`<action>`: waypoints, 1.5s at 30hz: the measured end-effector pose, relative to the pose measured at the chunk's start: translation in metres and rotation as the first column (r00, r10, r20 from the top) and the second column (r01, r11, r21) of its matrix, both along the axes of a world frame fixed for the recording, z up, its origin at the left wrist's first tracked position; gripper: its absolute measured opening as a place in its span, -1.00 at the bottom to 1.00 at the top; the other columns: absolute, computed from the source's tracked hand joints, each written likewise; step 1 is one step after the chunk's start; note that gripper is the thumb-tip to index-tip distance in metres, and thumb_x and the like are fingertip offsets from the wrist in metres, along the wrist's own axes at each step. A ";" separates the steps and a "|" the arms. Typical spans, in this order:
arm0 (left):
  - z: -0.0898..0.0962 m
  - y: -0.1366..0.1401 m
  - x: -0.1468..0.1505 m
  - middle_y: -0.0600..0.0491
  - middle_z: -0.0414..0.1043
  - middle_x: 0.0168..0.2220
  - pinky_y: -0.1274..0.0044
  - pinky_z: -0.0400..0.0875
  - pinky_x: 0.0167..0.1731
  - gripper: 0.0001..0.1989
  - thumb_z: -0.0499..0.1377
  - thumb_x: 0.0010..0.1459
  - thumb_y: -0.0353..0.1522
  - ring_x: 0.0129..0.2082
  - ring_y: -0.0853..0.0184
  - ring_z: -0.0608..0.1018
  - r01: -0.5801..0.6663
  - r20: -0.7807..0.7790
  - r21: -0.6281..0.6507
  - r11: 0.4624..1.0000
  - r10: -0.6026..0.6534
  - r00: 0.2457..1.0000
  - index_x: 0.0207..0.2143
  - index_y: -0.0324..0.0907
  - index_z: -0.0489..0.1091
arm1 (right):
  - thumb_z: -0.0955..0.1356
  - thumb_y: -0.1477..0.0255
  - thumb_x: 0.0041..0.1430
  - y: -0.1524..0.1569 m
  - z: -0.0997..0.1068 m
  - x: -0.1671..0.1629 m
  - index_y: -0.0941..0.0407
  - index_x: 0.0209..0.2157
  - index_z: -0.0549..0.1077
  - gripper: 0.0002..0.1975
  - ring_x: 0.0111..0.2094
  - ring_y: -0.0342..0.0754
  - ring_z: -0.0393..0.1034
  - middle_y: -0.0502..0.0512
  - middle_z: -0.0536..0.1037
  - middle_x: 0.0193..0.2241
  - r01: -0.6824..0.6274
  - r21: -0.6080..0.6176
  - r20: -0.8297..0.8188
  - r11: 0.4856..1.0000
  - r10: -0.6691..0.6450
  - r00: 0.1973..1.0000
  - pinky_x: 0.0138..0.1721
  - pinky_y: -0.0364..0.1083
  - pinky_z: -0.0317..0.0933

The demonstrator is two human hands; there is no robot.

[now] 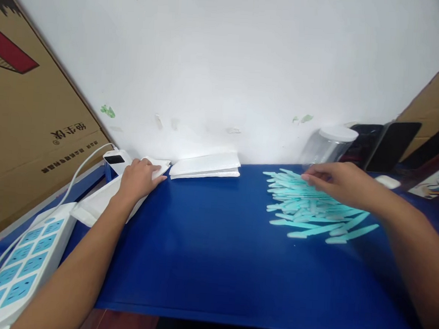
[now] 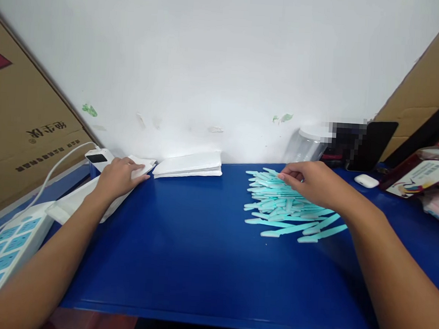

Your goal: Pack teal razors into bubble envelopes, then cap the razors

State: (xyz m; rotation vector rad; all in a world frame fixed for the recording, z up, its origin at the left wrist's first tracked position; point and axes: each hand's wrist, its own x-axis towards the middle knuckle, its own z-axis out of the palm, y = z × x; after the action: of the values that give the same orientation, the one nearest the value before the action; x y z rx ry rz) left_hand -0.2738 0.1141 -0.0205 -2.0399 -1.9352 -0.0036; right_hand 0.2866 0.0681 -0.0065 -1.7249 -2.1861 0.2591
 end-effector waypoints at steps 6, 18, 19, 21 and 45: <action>-0.014 0.013 -0.004 -0.23 0.47 0.27 0.17 0.41 0.14 -0.44 -0.10 0.50 -0.13 0.22 -0.13 0.49 -0.015 0.051 -0.035 0.999 0.017 0.999 0.30 -0.12 0.49 | 0.29 -0.02 0.36 0.002 -0.002 0.000 0.08 -0.16 0.67 -0.49 -0.30 0.19 0.61 0.20 0.73 -0.32 -0.013 -0.012 0.034 1.000 0.014 0.999 -0.27 0.05 0.33; 0.011 0.006 -0.037 -0.39 0.18 0.48 -0.14 0.31 0.20 0.17 0.00 0.14 0.41 0.38 -0.48 0.31 -0.217 0.113 -0.292 0.932 0.259 0.959 0.59 -0.07 0.03 | 0.28 -0.05 0.36 0.000 -0.006 -0.011 0.09 -0.09 0.69 -0.45 -0.23 0.21 0.63 0.22 0.75 -0.23 -0.009 -0.049 0.048 0.999 0.012 0.999 -0.23 0.06 0.42; 0.014 0.003 -0.041 -0.41 0.19 0.47 -0.12 0.33 0.20 0.20 0.01 0.10 0.44 0.37 -0.48 0.34 -0.241 0.117 -0.290 0.926 0.285 0.952 0.57 -0.10 0.08 | 0.28 -0.05 0.36 0.000 -0.006 -0.011 0.09 -0.09 0.69 -0.45 -0.23 0.20 0.63 0.21 0.75 -0.23 -0.011 -0.044 0.048 0.999 0.014 0.999 -0.23 0.06 0.42; 0.019 -0.002 -0.047 -0.43 0.19 0.47 -0.02 0.35 0.22 0.25 0.02 0.06 0.46 0.36 -0.44 0.37 -0.278 0.128 -0.310 0.909 0.329 0.936 0.55 -0.15 0.14 | 0.29 -0.05 0.36 -0.001 -0.006 -0.011 0.08 -0.10 0.69 -0.46 -0.25 0.19 0.63 0.20 0.75 -0.24 -0.017 -0.033 0.042 0.999 0.018 0.999 -0.23 0.07 0.42; 0.005 0.001 -0.027 -0.48 0.45 0.25 0.01 0.46 0.02 0.20 -0.14 0.10 0.48 0.18 -0.42 0.52 -0.303 0.139 -0.237 0.923 0.341 0.930 0.45 -0.19 0.27 | 0.25 -0.07 0.41 -0.008 -0.003 -0.018 0.05 -0.09 0.68 -0.45 -0.24 0.19 0.62 0.21 0.74 -0.22 -0.045 -0.081 0.045 0.996 0.048 0.998 -0.23 0.06 0.44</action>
State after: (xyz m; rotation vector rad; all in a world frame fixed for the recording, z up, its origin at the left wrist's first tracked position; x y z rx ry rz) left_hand -0.3012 0.1154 -0.0157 -1.8697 -2.4619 0.1058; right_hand 0.2689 0.0605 -0.0098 -1.7400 -2.2805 0.3256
